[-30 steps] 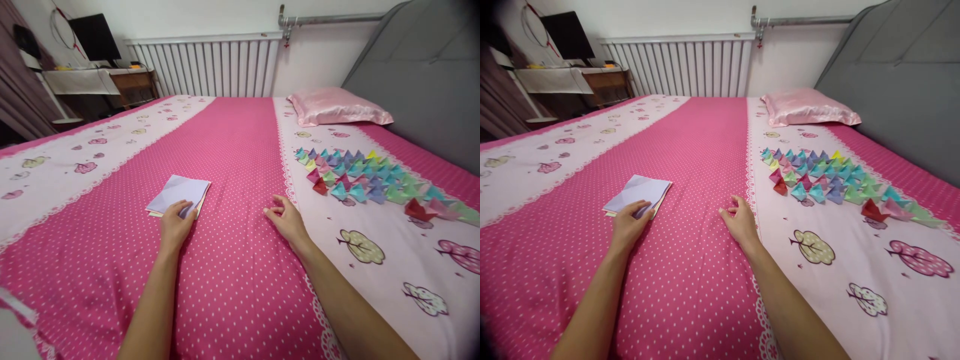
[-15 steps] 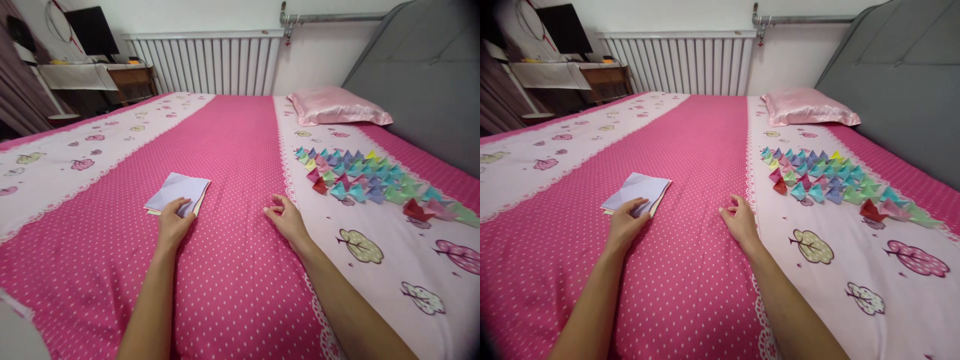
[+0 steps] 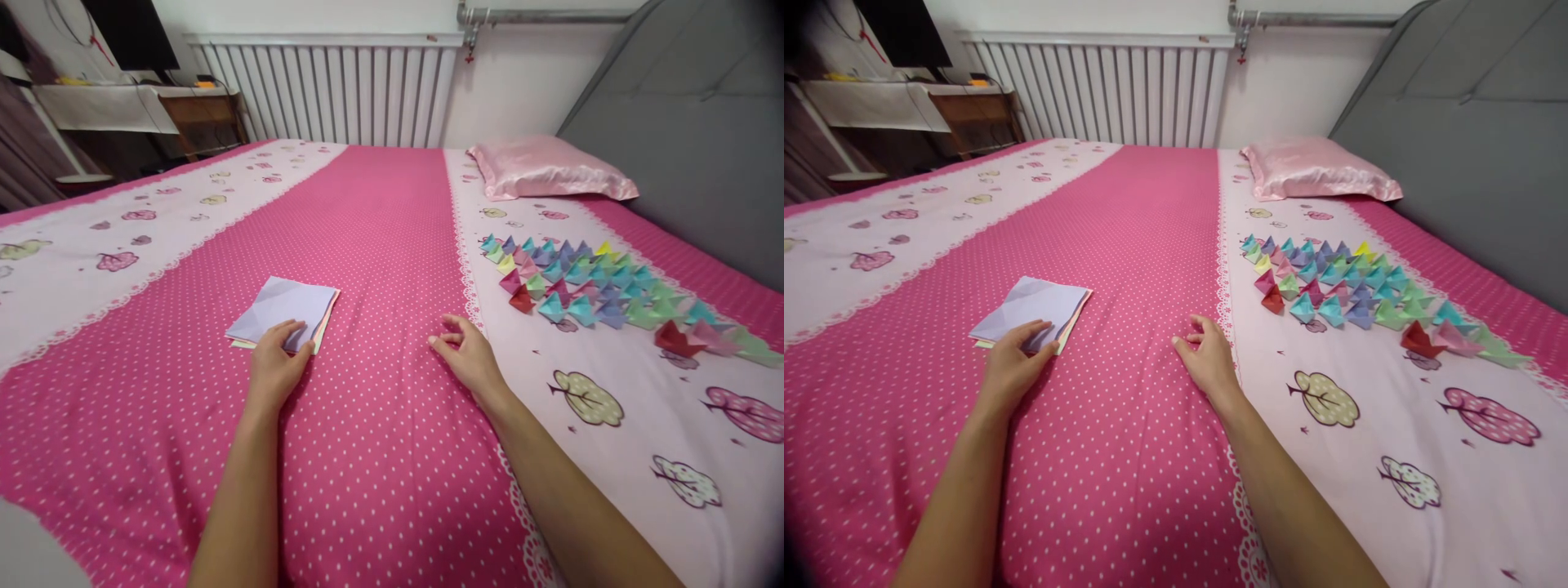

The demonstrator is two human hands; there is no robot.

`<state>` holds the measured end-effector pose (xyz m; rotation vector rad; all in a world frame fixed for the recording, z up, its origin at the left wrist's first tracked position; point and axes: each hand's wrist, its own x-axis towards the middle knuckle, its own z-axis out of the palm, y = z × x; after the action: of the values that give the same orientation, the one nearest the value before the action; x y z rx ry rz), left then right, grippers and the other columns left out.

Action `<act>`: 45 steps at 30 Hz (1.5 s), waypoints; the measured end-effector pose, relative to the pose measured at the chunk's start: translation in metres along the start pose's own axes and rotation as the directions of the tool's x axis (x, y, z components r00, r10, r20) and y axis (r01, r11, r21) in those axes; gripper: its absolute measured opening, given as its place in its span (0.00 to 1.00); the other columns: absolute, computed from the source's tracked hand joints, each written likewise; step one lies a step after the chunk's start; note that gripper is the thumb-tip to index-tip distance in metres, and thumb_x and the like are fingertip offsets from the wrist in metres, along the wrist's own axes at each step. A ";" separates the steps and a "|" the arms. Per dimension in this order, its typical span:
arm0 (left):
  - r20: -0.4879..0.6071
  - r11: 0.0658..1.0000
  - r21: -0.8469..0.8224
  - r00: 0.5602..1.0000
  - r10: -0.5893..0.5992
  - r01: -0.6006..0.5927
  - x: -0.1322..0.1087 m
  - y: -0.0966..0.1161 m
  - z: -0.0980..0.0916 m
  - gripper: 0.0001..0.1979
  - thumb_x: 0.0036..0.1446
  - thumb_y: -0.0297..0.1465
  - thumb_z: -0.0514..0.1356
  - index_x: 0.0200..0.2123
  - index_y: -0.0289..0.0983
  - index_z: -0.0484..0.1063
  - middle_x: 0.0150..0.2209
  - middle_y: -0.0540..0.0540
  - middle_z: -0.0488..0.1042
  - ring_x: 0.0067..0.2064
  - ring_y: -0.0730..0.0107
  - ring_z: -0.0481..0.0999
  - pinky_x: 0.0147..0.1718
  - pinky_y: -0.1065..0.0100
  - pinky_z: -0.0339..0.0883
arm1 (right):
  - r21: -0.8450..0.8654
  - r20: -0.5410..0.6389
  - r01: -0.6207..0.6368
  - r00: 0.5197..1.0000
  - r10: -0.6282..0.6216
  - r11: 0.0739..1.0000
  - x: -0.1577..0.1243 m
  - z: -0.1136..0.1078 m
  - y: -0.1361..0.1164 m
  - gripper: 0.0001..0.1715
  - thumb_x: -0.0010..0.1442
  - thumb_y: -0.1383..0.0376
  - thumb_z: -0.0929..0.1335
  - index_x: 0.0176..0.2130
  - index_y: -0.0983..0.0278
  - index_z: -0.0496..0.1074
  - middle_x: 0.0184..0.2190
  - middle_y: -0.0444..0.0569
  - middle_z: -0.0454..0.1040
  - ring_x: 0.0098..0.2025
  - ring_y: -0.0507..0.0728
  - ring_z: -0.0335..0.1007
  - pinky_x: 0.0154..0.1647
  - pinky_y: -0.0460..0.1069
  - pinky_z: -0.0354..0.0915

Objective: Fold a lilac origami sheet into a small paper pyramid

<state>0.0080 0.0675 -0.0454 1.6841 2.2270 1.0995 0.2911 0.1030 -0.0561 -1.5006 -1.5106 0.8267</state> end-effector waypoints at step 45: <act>0.005 0.999 0.012 0.999 0.036 -0.036 -0.010 0.013 -0.014 0.21 0.46 0.29 0.54 0.46 0.36 0.73 0.51 0.42 0.71 0.58 0.59 0.63 0.58 0.56 0.53 | -0.020 0.038 0.008 0.999 -0.008 1.000 0.003 0.001 0.007 0.29 0.49 0.58 0.67 0.50 0.66 0.65 0.43 0.54 0.73 0.39 0.56 0.73 0.43 0.53 0.67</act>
<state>0.0142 0.0536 -0.0298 1.7359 2.2135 1.0910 0.2936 0.1062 -0.0619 -1.5000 -1.5554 0.8419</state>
